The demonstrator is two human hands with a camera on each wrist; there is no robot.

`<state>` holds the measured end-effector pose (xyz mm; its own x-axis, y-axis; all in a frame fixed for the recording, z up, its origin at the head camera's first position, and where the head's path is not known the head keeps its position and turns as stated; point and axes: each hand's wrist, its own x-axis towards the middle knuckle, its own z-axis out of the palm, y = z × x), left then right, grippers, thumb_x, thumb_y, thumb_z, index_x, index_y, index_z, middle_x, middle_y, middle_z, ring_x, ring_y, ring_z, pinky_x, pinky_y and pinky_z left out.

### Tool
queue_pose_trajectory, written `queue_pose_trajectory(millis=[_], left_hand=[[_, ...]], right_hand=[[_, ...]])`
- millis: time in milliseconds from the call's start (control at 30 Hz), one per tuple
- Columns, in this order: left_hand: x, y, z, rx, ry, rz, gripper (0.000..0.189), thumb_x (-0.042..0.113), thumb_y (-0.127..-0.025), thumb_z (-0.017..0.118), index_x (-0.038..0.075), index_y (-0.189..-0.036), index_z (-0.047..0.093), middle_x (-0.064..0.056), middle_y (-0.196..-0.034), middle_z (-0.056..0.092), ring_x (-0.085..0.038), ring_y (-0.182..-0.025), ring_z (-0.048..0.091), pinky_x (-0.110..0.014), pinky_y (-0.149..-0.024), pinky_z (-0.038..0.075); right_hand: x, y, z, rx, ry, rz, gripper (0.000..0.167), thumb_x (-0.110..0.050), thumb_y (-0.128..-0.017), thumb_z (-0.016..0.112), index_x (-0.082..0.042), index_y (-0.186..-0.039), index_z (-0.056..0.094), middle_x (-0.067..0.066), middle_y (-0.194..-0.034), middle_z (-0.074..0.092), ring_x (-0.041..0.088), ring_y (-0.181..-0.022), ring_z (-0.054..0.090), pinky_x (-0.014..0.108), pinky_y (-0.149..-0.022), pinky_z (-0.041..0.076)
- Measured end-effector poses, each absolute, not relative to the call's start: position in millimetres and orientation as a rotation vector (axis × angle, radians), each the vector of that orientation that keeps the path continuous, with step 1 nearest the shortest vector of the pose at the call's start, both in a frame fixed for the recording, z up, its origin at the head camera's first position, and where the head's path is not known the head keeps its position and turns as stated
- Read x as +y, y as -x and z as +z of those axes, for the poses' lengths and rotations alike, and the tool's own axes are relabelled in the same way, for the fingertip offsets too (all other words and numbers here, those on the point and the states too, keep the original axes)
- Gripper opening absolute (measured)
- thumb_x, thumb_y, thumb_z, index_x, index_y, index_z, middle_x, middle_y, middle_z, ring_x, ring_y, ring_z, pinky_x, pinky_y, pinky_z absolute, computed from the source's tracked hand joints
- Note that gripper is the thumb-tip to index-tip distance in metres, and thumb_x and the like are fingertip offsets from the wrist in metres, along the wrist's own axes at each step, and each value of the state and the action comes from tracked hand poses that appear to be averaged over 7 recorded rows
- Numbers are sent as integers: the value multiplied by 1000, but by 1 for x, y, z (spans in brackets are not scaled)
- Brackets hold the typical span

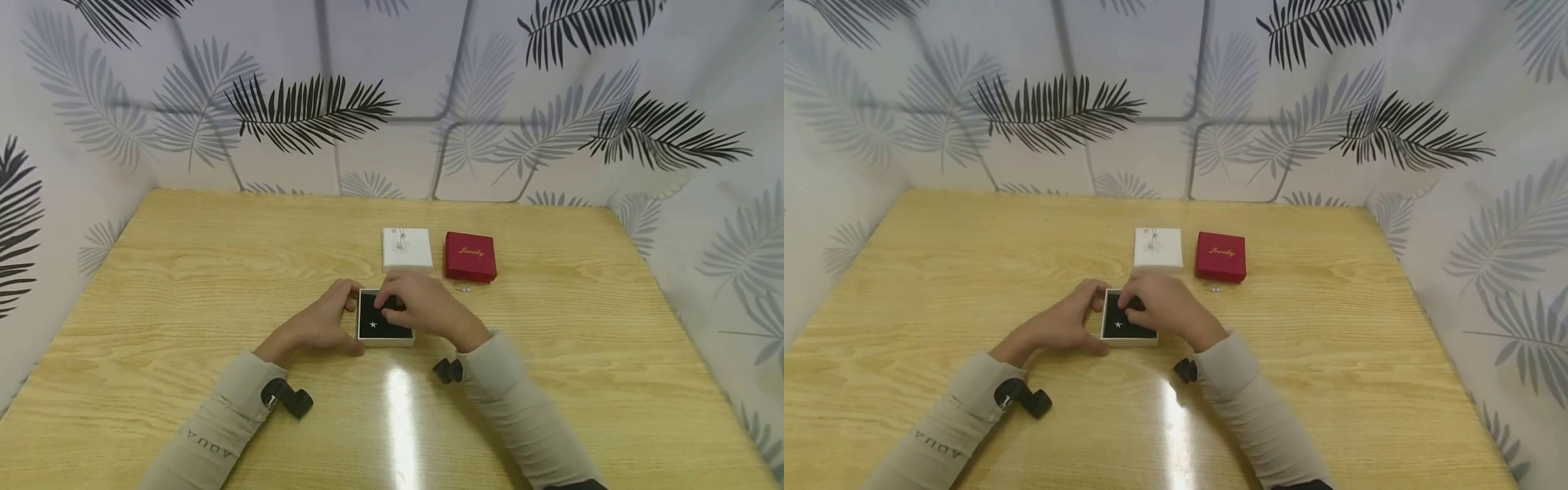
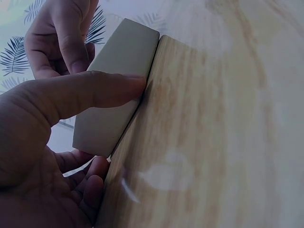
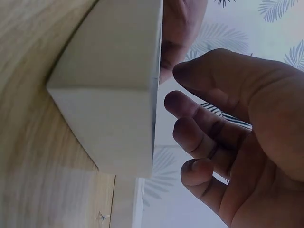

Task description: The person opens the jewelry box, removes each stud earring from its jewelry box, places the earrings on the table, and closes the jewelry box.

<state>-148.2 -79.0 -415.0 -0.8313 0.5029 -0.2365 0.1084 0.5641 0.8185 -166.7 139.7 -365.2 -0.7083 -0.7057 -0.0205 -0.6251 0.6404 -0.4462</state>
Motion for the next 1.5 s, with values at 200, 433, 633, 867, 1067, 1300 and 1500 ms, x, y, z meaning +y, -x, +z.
queue_pose_trajectory(millis=[200,433,633,867,1067,1300,1500], left_hand=[[-79,148,-413,2348,-507,1188,89,14,-66,90,6,-137,38,-12,-132,42,-27,-117,43,-40,-101,40],[-78,148,-414,2353,-511,1188,88,15,-67,91,5,-137,38,-13,-132,42,-27,-117,43,-40,-101,39],[-79,147,-414,2353,-509,1191,88,14,-67,91,5,-137,38,-12,-132,42,-27,-117,43,-40,-100,40],[-78,146,-413,2347,-508,1191,87,15,-67,90,6,-137,38,-11,-133,42,-26,-117,43,-40,-100,39],[-79,146,-412,2345,-508,1194,88,14,-67,90,6,-137,38,-11,-132,42,-26,-116,43,-40,-99,39],[-79,147,-412,2347,-509,1191,87,14,-67,90,5,-137,39,-12,-131,42,-27,-116,43,-39,-99,39],[-79,147,-409,2341,-495,1186,88,15,-67,90,5,-137,39,-12,-131,43,-27,-117,43,-41,-101,39]], right_hand=[[133,161,-367,2652,1100,-544,10,-15,-88,72,-15,-97,76,0,-105,67,15,-90,64,32,-79,55],[130,158,-369,2664,1118,-504,9,-16,-88,74,-16,-97,76,0,-105,67,15,-90,64,36,-78,56],[129,159,-373,2656,1129,-468,12,-16,-87,75,-16,-98,77,1,-107,68,15,-92,64,37,-81,57],[130,161,-376,2633,1129,-463,13,-16,-87,76,-16,-100,78,1,-109,68,15,-95,65,38,-85,56],[130,161,-375,2621,1120,-451,14,-17,-87,76,-15,-101,78,2,-109,67,16,-95,65,37,-85,56],[129,160,-373,2619,1099,-431,15,-17,-87,76,-16,-101,79,2,-110,67,16,-96,65,38,-85,56],[128,160,-374,2637,1110,-410,14,-18,-86,77,-18,-99,79,1,-109,67,16,-96,65,38,-84,57]])
